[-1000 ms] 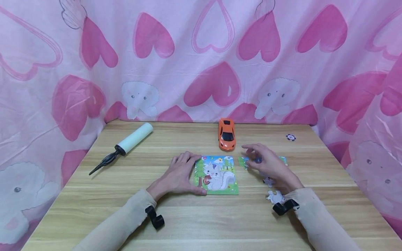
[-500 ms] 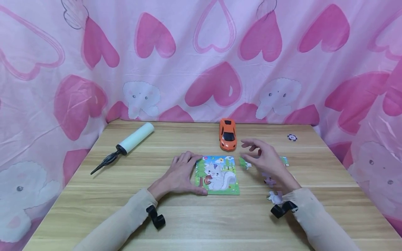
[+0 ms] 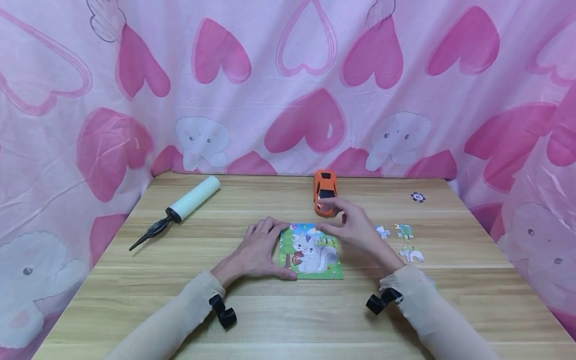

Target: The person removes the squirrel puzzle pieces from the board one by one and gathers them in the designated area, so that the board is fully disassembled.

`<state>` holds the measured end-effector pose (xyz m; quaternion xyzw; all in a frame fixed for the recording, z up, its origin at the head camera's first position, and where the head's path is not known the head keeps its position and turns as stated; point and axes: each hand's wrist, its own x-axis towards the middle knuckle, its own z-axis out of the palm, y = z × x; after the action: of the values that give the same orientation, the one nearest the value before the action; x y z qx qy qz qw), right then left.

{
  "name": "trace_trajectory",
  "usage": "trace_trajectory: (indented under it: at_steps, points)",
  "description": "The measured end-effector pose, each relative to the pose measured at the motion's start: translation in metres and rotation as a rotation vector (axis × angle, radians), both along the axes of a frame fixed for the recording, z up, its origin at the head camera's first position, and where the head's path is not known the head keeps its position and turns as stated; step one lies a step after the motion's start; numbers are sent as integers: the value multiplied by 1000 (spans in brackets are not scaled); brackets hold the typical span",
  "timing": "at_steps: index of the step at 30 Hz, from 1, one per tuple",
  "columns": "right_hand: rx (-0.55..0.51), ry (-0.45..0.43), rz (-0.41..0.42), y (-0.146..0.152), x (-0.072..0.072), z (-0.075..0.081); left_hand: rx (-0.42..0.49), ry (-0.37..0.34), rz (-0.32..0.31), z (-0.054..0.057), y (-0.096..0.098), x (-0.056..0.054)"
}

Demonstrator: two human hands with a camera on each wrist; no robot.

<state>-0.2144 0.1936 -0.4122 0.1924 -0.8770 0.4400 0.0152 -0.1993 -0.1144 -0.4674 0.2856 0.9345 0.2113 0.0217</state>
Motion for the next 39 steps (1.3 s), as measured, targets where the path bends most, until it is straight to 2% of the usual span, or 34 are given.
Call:
trace_trajectory:
  at_steps: [7, 19, 25, 39]
  points:
    - [-30, 33, 87, -20, -1, -6, 1, 6, -7, -1, 0, -1]
    - [37, -4, 141, -38, 9, -24, 6, 10, -8, -1, -1, 0]
    - [92, -31, 178, -44, 11, -31, 16, 18, -10, -1, 0, 0]
    - [247, 33, 194, -53, 19, -36, 3, 26, -18, -2, -1, 0]
